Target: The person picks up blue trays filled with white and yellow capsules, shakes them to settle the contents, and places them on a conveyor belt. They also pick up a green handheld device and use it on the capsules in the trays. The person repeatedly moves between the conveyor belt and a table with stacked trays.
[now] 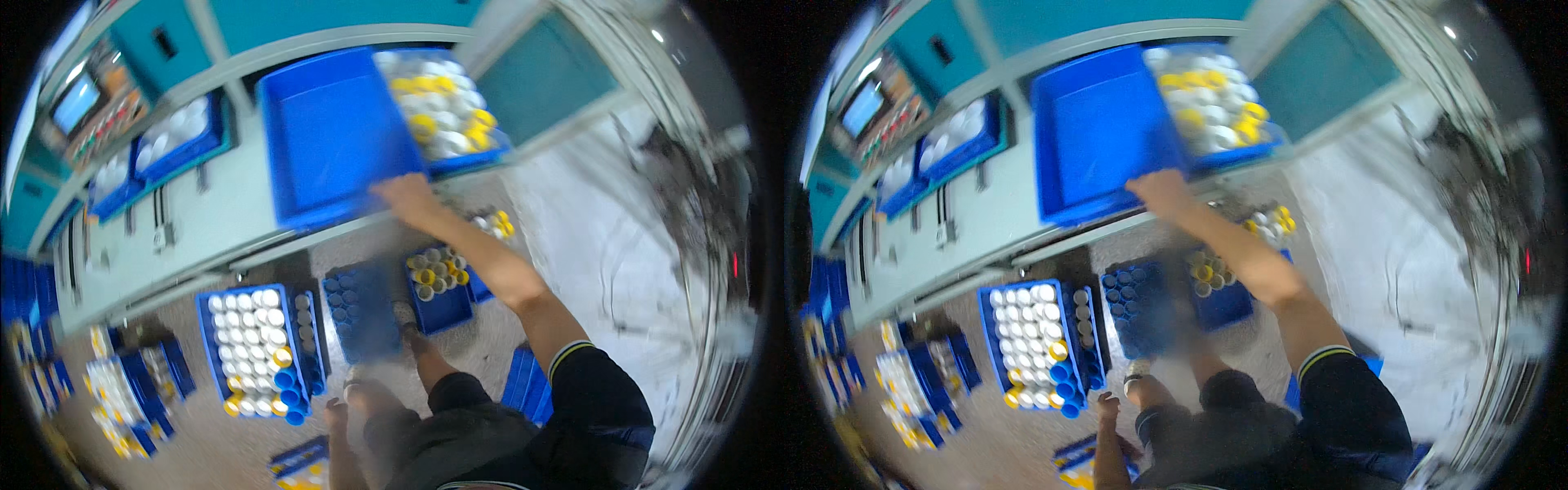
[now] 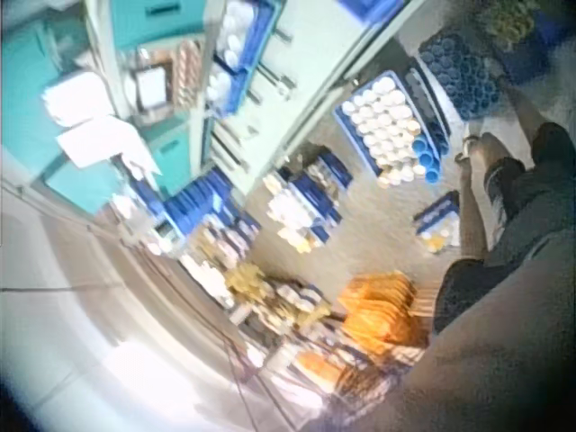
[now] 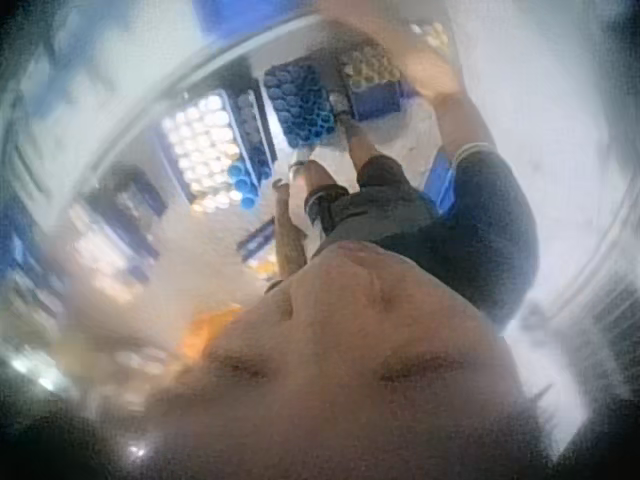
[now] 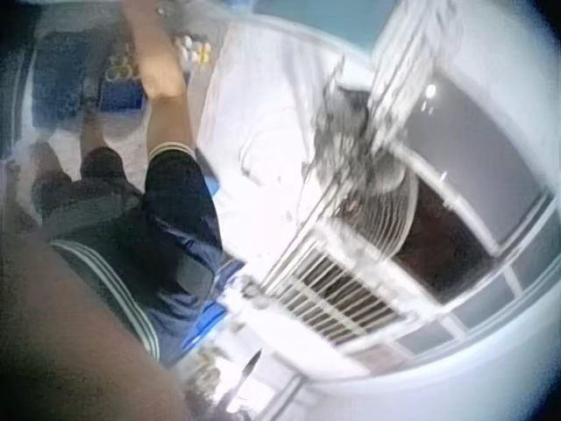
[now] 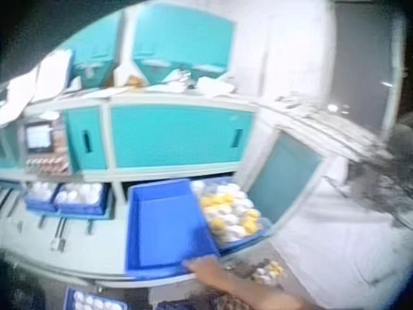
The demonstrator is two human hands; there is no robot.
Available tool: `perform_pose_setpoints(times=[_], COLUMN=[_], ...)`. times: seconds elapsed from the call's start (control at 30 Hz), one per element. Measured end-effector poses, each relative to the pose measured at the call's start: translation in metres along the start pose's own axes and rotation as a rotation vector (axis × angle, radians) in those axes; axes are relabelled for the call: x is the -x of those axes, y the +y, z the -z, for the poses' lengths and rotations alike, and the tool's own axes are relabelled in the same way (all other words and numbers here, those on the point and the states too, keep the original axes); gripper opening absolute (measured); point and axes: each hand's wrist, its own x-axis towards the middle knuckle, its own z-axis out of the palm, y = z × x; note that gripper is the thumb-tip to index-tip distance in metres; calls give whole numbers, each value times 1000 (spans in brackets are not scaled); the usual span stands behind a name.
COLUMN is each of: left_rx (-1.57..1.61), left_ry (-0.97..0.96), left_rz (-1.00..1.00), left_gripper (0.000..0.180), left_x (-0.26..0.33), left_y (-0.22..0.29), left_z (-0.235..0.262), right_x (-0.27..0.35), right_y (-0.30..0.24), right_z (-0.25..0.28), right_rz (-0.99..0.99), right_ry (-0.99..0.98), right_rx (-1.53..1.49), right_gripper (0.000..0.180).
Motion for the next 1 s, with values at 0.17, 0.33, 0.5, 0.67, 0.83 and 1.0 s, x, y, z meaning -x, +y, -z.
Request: perform_pose_setpoints(times=[0.17,0.33,0.5,0.67,0.83,1.0], left_rx=[351,-299,-677,-921,-1008,-1030], left_ry=[-190,-524,-699,-820,-863,-858], left_rz=[103,16,-121,-265,-320,-331], left_gripper=[41,36,35,35,34,34], left_x=[12,-12,-10,42,106,162], left_y=[42,121,210,241,217,155], left_z=[47,60,-21,-113,-180,-231], right_x=[216,422,524,666,777,877], right_y=[-96,-257,-361,-436,-563,-632], right_z=[22,63,98,99,130,145], right_rz=[-56,-695,-1328,-1845,-1901,-2346], right_ry=[244,244,727,1446,2172,1564], right_rx=[-303,-833,-916,-1046,-875,-133], right_gripper=[31,19,25,39,39,39])
